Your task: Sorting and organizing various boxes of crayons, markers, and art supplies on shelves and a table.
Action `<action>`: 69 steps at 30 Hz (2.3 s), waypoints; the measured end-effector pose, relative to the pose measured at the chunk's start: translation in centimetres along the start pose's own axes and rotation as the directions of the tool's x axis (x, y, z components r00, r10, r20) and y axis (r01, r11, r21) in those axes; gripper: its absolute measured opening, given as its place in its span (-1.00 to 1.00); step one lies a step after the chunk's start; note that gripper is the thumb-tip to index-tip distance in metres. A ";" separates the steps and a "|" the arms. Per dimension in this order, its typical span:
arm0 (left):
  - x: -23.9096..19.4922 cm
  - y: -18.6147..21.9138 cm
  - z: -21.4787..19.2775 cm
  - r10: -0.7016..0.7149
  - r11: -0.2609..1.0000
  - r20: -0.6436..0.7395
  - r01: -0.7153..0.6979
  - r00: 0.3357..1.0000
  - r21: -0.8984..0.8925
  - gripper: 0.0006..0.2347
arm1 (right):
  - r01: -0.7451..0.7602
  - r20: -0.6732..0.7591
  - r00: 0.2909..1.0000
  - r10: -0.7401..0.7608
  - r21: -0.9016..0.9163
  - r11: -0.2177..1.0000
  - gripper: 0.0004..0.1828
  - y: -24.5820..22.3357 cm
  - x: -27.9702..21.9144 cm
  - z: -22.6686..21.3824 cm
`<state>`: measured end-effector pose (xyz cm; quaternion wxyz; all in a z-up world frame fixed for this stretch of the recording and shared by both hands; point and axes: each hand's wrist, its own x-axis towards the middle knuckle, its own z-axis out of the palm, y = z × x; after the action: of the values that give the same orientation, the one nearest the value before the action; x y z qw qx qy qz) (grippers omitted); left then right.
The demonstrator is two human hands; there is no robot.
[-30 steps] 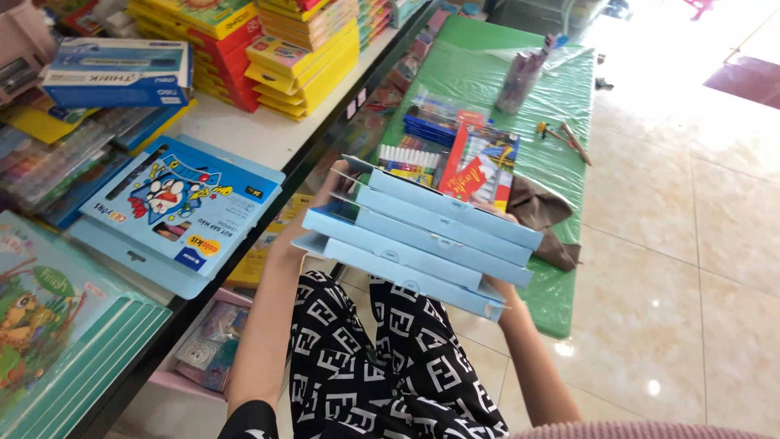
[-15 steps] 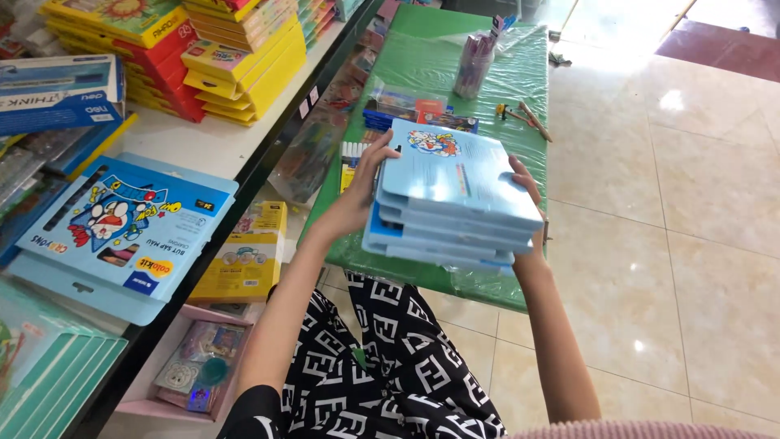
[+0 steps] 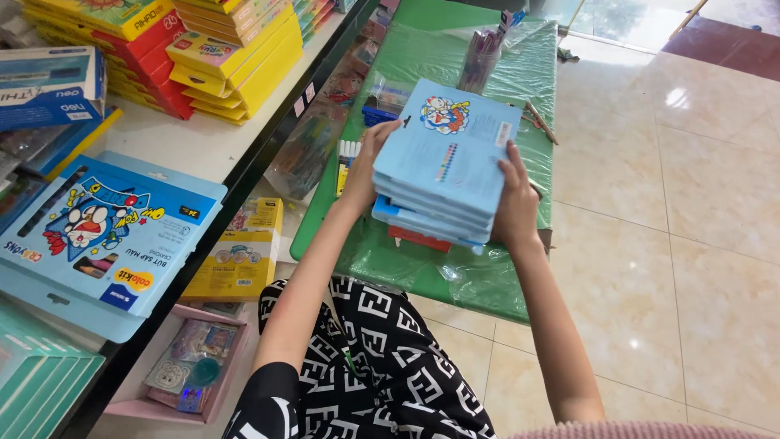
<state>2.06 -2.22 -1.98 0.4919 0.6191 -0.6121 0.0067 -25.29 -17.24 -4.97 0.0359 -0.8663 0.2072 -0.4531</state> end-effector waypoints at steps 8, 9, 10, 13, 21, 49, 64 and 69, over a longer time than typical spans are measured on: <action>-1.8 -0.3 0.3 -0.199 0.980 0.093 0.199 0.976 0.006 -0.49 | -0.216 -0.001 0.976 0.216 -0.049 0.975 -0.25 -0.8 -2.3 1.1; -2.0 -1.0 0.7 -0.024 0.999 -0.012 0.024 1.000 -0.044 -0.52 | -0.285 -0.017 0.959 0.284 -0.075 0.956 -0.19 -0.9 -2.1 0.8; -3.0 -3.5 2.5 -0.026 0.999 -0.007 0.025 1.000 -0.045 -0.52 | -0.289 -0.016 0.957 0.289 -0.076 0.954 -0.19 -1.4 -2.1 0.6; -6.2 -8.1 6.6 -0.282 0.908 -0.127 0.222 0.951 -0.356 -0.58 | -0.490 0.125 0.839 0.529 -0.247 0.836 -0.05 -1.8 -3.1 0.6; -8.9 1.6 4.9 -0.436 0.815 -0.615 -0.001 0.657 -0.579 -0.88 | -0.433 0.201 0.843 0.499 -0.296 0.851 -0.50 0.4 -9.0 3.2; -11.9 6.0 11.1 0.464 0.603 -0.088 -0.242 0.881 0.760 -0.32 | -0.544 -0.123 0.727 0.675 0.496 0.676 -0.63 -1.0 -7.0 0.8; -11.9 6.9 15.5 0.512 0.541 -0.001 -0.322 0.859 0.777 -0.40 | -0.452 -0.028 0.802 0.596 0.625 0.637 -0.74 -6.1 0.4 -11.2; -11.4 10.5 13.0 0.481 0.718 -0.055 -0.357 0.875 0.597 -0.27 | -0.434 0.054 0.766 0.640 0.778 0.455 -0.82 -9.4 2.2 -14.9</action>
<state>-16.54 0.76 -9.28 0.3304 0.5770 -0.6516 0.3650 -33.04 -7.63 7.83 0.5074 -0.5938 0.2675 -0.5643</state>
